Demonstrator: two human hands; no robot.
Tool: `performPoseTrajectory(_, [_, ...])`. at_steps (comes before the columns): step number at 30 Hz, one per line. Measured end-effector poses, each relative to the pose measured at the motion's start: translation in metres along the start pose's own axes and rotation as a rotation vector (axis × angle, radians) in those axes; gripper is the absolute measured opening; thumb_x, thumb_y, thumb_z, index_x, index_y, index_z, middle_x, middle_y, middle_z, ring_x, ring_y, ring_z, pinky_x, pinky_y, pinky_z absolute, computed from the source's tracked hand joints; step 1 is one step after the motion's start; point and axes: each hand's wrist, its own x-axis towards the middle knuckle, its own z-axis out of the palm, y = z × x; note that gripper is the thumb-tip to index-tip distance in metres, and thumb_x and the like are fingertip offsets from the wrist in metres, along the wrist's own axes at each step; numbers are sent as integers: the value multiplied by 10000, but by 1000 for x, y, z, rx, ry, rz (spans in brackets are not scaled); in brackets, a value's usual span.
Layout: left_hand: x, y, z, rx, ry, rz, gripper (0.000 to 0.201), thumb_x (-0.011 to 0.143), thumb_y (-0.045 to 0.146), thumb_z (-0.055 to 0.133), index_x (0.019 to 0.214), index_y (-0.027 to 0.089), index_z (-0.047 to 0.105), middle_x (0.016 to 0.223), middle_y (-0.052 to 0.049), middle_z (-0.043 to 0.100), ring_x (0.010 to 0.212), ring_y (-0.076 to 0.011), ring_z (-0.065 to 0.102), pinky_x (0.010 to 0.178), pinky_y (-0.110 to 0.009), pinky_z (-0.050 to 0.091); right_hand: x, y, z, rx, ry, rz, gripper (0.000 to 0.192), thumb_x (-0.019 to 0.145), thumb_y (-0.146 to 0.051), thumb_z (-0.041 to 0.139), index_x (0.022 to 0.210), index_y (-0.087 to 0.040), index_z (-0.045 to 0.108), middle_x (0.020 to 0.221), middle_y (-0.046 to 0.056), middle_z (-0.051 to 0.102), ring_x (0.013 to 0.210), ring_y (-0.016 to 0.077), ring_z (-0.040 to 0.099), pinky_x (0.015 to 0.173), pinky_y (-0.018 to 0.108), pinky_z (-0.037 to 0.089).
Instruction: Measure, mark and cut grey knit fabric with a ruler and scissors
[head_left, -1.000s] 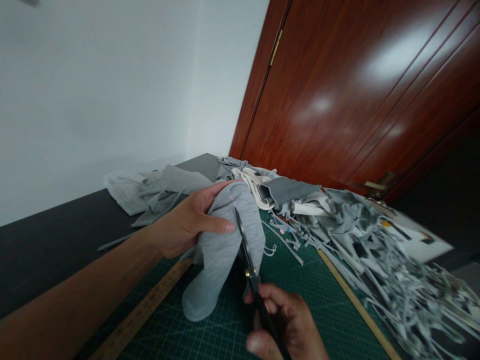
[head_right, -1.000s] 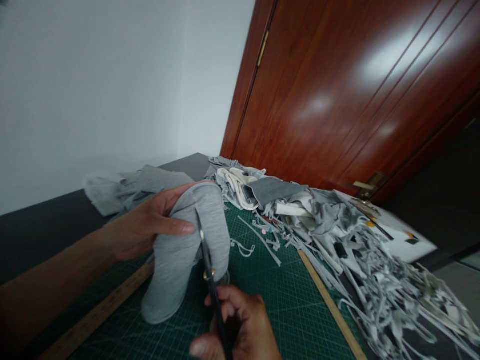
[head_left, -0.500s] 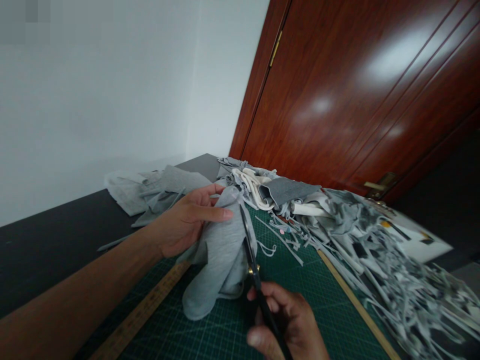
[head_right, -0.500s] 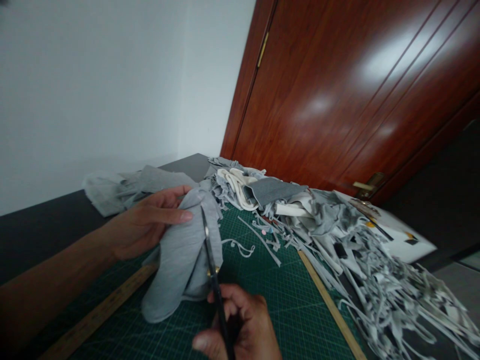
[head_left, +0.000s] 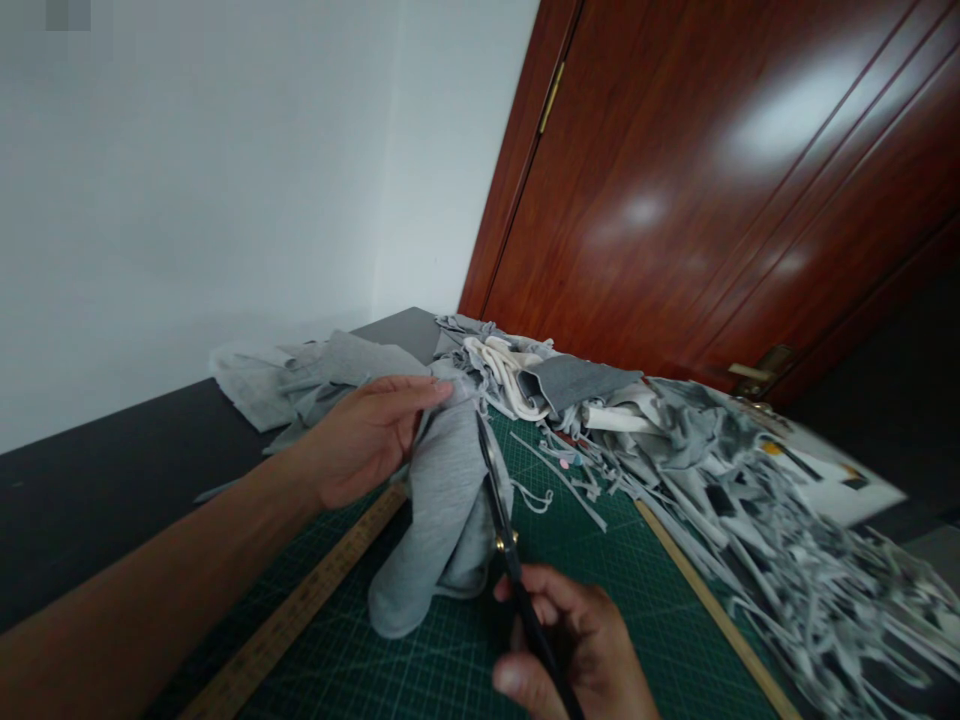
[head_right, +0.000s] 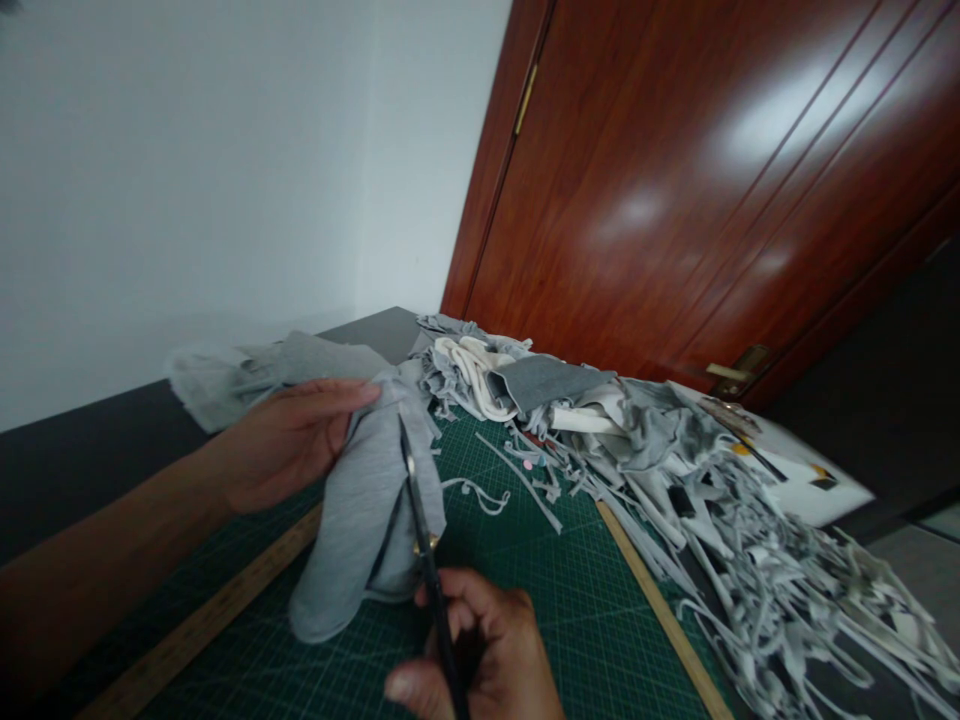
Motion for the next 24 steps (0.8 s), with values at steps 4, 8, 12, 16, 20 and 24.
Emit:
performPoseTrajectory(4, [-3,1,6,-86,29,-6,168,919,272,807,930,104,792,950,-100,840,871,-195,760,886,-275,606,0,5,0,17,-20,-35,447,811,-519,902,1121,-221,779,549,-99,481,446,77,309,435,217,209])
performPoseTrajectory(8, [-7,4,11,-12,-21,-46,209,860,299,867,900,109,790,868,-92,838,771,-191,751,768,-268,616,-1,-3,0,-11,8,82,552,759,-603,925,1116,-212,770,572,-87,503,484,94,338,478,250,219])
performPoseTrajectory(12, [-10,5,12,91,-61,-66,226,800,297,915,886,124,798,826,-70,824,745,-182,742,717,-255,596,-2,-13,0,-20,-8,156,607,723,-649,943,1109,-214,770,583,-83,505,510,105,361,514,273,208])
performPoseTrajectory(16, [-10,5,10,132,-28,-91,229,749,279,931,795,120,773,746,-40,774,689,-162,704,693,-248,565,-1,-9,1,5,-13,133,595,752,-666,913,1101,-209,759,579,-91,480,500,93,334,502,258,227])
performPoseTrajectory(20, [-10,5,8,137,-34,-117,213,710,239,922,749,117,752,737,-52,772,698,-185,717,708,-278,567,0,4,1,107,-38,44,643,719,-720,913,1069,-201,771,533,-97,461,436,76,307,440,234,208])
performPoseTrajectory(24, [-9,5,7,154,-44,-167,230,658,220,931,805,112,791,778,-78,807,733,-217,750,719,-300,593,-1,15,0,168,-40,99,675,655,-665,983,1101,-208,764,556,-76,539,441,81,363,444,232,229])
